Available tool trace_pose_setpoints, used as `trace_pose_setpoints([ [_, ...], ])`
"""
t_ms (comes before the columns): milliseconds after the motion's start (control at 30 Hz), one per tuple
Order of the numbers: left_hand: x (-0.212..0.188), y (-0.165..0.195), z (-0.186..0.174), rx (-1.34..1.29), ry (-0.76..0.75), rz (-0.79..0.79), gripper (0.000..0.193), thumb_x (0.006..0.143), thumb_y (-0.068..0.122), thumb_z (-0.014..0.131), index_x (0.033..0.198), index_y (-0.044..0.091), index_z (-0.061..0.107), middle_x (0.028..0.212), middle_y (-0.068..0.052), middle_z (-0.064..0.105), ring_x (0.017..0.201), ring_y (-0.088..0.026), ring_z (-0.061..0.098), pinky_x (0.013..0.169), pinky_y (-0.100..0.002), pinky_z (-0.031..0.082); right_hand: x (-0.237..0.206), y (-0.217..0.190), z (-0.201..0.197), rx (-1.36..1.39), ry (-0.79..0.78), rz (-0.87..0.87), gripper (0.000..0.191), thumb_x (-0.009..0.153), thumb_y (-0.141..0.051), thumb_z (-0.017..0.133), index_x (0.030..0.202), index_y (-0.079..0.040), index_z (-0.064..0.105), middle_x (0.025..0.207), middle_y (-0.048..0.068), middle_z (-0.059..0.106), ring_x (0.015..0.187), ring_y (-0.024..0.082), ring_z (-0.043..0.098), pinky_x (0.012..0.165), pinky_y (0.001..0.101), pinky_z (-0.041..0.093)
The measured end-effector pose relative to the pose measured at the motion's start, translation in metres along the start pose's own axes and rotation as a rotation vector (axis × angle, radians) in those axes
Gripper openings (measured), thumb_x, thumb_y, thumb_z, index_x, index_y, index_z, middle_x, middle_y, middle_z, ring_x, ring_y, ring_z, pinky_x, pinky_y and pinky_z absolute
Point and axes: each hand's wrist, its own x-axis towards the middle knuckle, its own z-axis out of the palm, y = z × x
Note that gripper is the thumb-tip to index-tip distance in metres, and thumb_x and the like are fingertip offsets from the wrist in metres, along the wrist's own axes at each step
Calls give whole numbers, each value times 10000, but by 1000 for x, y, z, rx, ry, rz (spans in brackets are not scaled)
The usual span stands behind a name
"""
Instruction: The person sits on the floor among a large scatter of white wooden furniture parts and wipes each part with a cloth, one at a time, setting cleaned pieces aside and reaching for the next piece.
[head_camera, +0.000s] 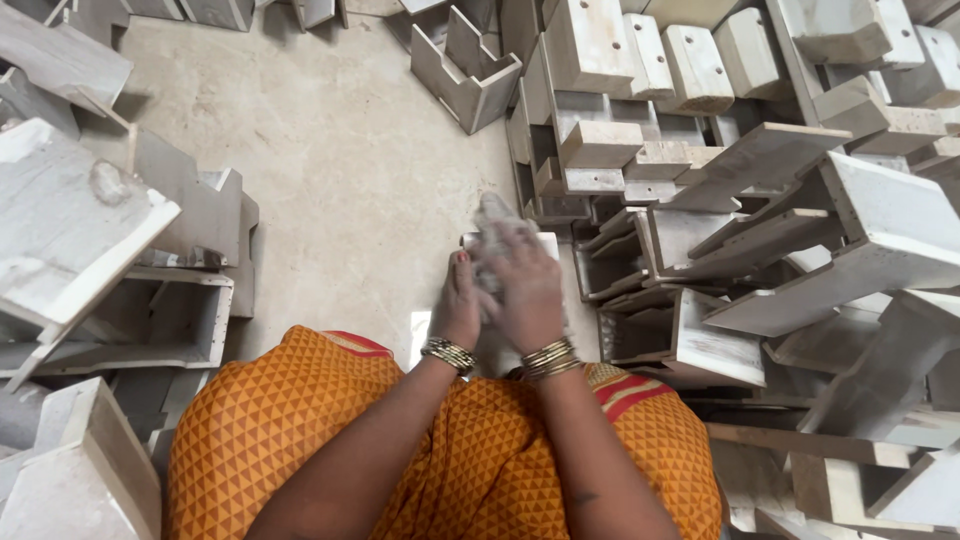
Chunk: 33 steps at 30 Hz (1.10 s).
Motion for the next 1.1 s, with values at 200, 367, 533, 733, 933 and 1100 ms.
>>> trace_pose_setpoints([
  [200,15,-13,0,-47,-13,244,450,1073,408,410,1183,17,606,917,-114,666,841,-193,627,771,-361,511,10,2,5,100,-48,233,218,834,-266,800,1052,-272,795,1361,0,642,1347,245,534,996,484,461],
  [367,10,-17,10,18,-15,244,356,1060,333,468,1174,24,604,838,-97,645,770,-190,595,725,-344,498,4,41,3,38,-117,536,263,767,-133,752,1016,-212,784,1247,35,669,1122,313,618,908,438,521],
  [533,9,-15,6,14,21,289,349,1052,324,470,1144,10,590,856,-117,660,781,-201,619,736,-355,500,-19,82,14,128,-61,698,282,805,-112,741,1084,-152,761,1138,111,680,1004,359,671,889,458,543],
  [733,8,-16,-4,-5,42,226,321,1062,322,434,1106,18,529,854,-124,661,782,-207,636,725,-371,512,-34,110,1,575,168,917,314,911,23,612,1177,-110,715,1120,127,743,974,241,739,837,410,600],
  [933,5,-10,-2,37,-1,105,323,1064,328,409,1127,32,521,839,-162,632,755,-240,602,703,-381,497,-13,21,-10,409,76,434,477,826,-117,767,1275,-80,610,1206,134,663,1034,254,663,799,421,592],
  [1100,6,-8,-4,-144,-62,204,334,1083,315,361,1147,37,535,984,-126,679,922,-189,642,808,-342,531,-3,-25,-25,288,-110,245,302,766,-112,729,1066,-134,756,1090,68,737,938,303,667,827,413,564],
])
